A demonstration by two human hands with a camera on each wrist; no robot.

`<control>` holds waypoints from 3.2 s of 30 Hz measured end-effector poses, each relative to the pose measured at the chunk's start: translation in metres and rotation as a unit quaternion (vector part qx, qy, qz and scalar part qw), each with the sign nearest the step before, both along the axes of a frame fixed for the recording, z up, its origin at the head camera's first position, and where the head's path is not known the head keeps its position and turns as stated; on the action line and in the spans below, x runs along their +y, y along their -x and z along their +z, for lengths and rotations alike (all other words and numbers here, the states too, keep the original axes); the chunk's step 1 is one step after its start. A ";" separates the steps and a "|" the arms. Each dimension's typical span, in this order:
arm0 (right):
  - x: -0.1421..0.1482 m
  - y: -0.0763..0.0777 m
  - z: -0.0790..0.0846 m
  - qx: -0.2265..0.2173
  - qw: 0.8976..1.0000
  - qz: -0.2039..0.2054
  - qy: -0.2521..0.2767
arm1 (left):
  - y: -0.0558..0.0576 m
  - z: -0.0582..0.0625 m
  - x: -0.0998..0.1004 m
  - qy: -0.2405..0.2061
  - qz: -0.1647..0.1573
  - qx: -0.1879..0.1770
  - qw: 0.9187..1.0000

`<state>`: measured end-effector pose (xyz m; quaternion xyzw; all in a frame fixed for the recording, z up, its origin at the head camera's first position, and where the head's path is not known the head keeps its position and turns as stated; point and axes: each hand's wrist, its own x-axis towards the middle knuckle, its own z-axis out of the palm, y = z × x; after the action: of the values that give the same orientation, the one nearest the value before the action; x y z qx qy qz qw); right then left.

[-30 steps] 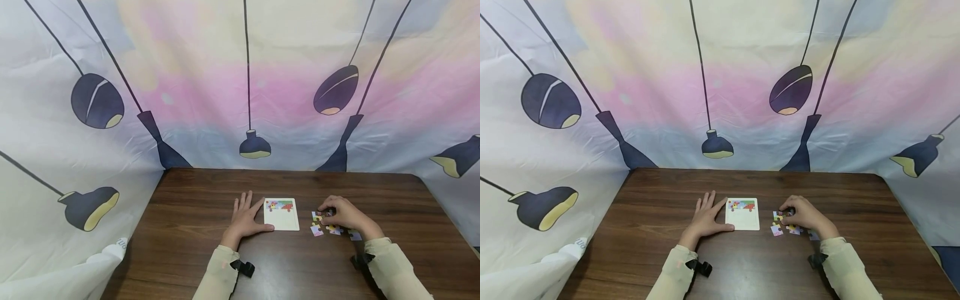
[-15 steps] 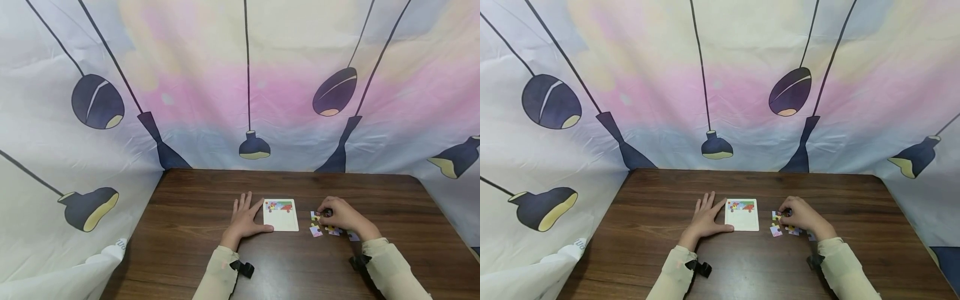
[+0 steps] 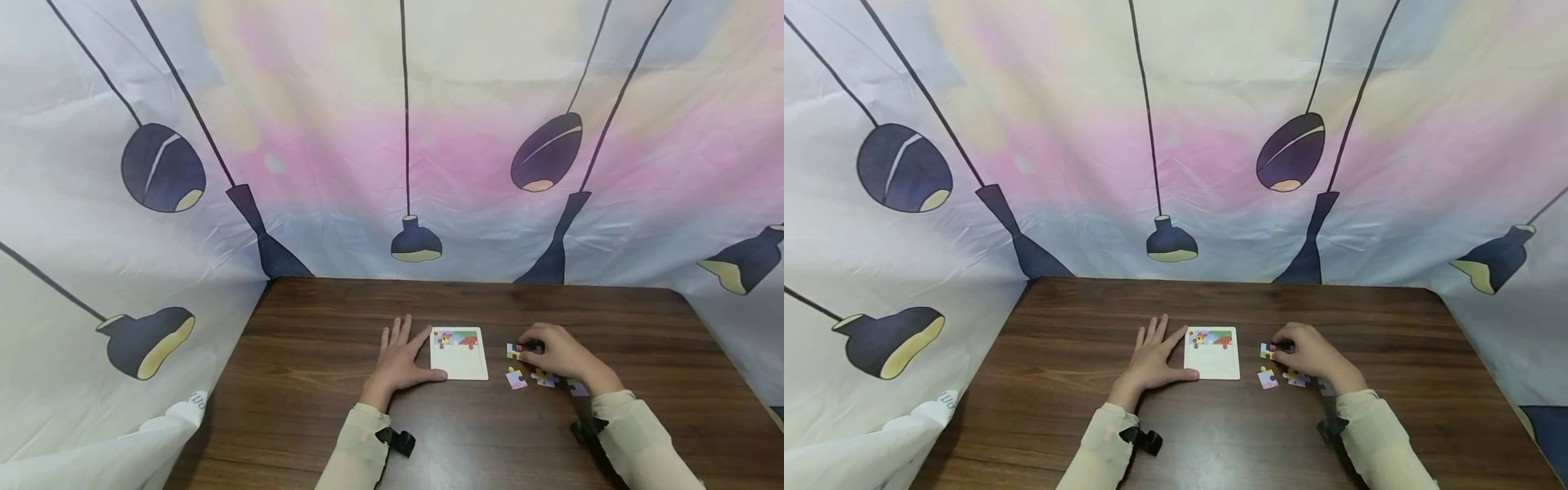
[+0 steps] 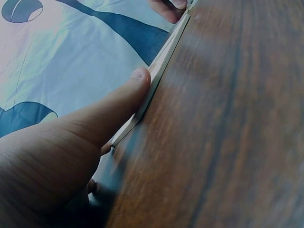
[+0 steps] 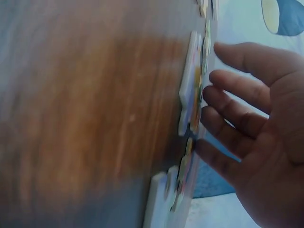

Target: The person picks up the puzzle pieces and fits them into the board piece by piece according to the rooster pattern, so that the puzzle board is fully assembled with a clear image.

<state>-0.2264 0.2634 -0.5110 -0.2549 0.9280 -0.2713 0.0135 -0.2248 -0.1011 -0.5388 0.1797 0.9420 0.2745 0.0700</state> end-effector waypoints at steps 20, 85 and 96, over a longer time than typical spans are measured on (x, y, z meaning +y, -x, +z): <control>-0.005 0.001 -0.004 0.015 1.000 -0.010 -0.015 | 0.001 0.002 -0.001 0.001 0.003 0.005 1.000; -0.111 0.010 0.002 -0.009 0.994 0.065 0.089 | 0.000 0.003 0.001 0.005 -0.003 -0.001 1.000; -0.127 0.015 -0.004 -0.018 0.993 0.087 0.072 | -0.001 -0.001 0.000 0.011 -0.002 -0.001 1.000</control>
<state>-0.2416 0.1366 -0.5148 -0.3300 0.8801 -0.3395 0.0357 -0.2243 -0.1010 -0.5403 0.1811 0.9444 0.2644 0.0732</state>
